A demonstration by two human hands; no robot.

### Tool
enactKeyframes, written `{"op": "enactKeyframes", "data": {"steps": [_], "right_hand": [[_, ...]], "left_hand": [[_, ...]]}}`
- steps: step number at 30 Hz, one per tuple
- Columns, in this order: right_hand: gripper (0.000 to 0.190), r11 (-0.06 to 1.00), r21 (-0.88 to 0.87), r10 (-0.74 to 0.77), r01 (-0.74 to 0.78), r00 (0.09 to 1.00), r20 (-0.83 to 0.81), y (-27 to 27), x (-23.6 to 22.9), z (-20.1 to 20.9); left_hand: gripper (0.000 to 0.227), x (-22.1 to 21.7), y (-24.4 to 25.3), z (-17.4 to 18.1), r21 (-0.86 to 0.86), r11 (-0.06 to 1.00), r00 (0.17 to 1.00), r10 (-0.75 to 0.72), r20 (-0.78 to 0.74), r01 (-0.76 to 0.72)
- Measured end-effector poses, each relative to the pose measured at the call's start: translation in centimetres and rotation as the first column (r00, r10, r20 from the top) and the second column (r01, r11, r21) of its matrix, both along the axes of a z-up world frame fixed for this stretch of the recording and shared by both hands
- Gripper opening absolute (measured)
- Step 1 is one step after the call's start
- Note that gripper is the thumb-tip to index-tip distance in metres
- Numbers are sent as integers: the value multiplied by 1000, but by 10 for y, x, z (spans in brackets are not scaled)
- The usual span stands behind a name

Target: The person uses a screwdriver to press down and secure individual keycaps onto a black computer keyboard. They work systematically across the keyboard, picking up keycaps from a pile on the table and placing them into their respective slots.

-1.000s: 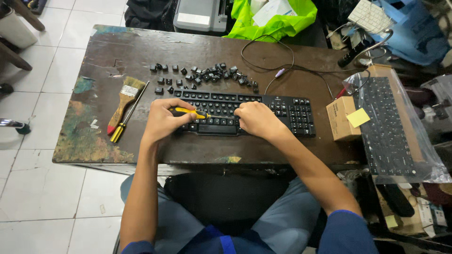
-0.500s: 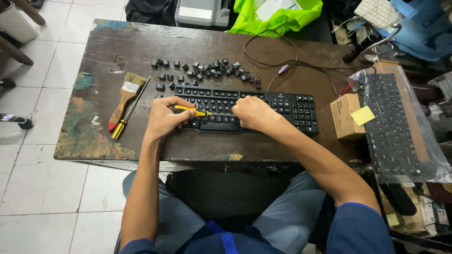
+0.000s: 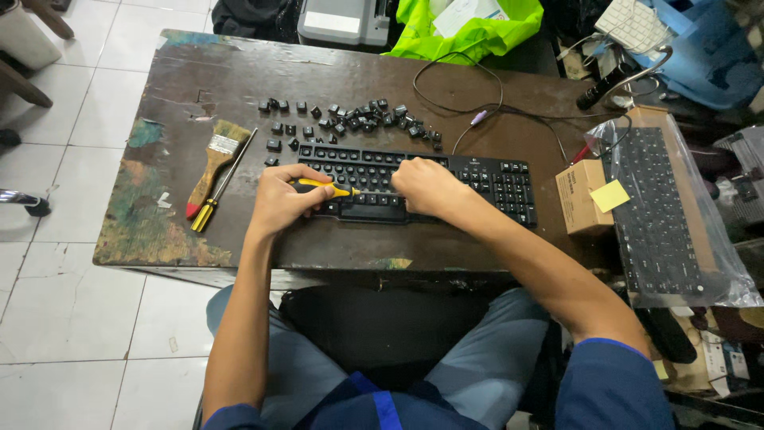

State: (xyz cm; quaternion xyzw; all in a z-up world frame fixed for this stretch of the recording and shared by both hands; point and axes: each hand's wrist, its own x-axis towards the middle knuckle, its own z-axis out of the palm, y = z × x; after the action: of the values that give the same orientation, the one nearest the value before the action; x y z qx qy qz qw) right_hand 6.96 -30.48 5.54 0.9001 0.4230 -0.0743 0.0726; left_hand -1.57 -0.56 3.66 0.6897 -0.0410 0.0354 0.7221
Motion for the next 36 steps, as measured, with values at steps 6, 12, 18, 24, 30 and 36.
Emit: {"op": "enactKeyframes", "data": {"steps": [6, 12, 18, 24, 30, 36], "right_hand": [[22, 1000, 10, -16, 15, 997, 72, 2, -1, -13], [13, 997, 12, -79, 80, 996, -50, 13, -7, 17], [11, 995, 55, -74, 82, 988, -136, 4, -15, 41], [18, 995, 57, -79, 87, 988, -130, -8, -9, 19], [23, 990, 101, -82, 95, 988, -128, -15, -10, 15], [20, 985, 135, -89, 104, 989, -115, -17, -8, 10]], "left_hand": [[24, -1, -2, 1, -17, 1000, 1000, 21, 7, -21], [24, -5, -7, 7, -48, 998, 999, 40, -34, -41], [26, -13, -1, 11, -79, 997, 1000, 4, -15, -5], [28, -9, 2, -2, -130, 990, 998, -64, -12, 62], [20, -19, 6, 34, 577, 814, 975, -73, 209, -62], [23, -29, 4, -25, 517, 828, 906, -26, 422, -218]]}}
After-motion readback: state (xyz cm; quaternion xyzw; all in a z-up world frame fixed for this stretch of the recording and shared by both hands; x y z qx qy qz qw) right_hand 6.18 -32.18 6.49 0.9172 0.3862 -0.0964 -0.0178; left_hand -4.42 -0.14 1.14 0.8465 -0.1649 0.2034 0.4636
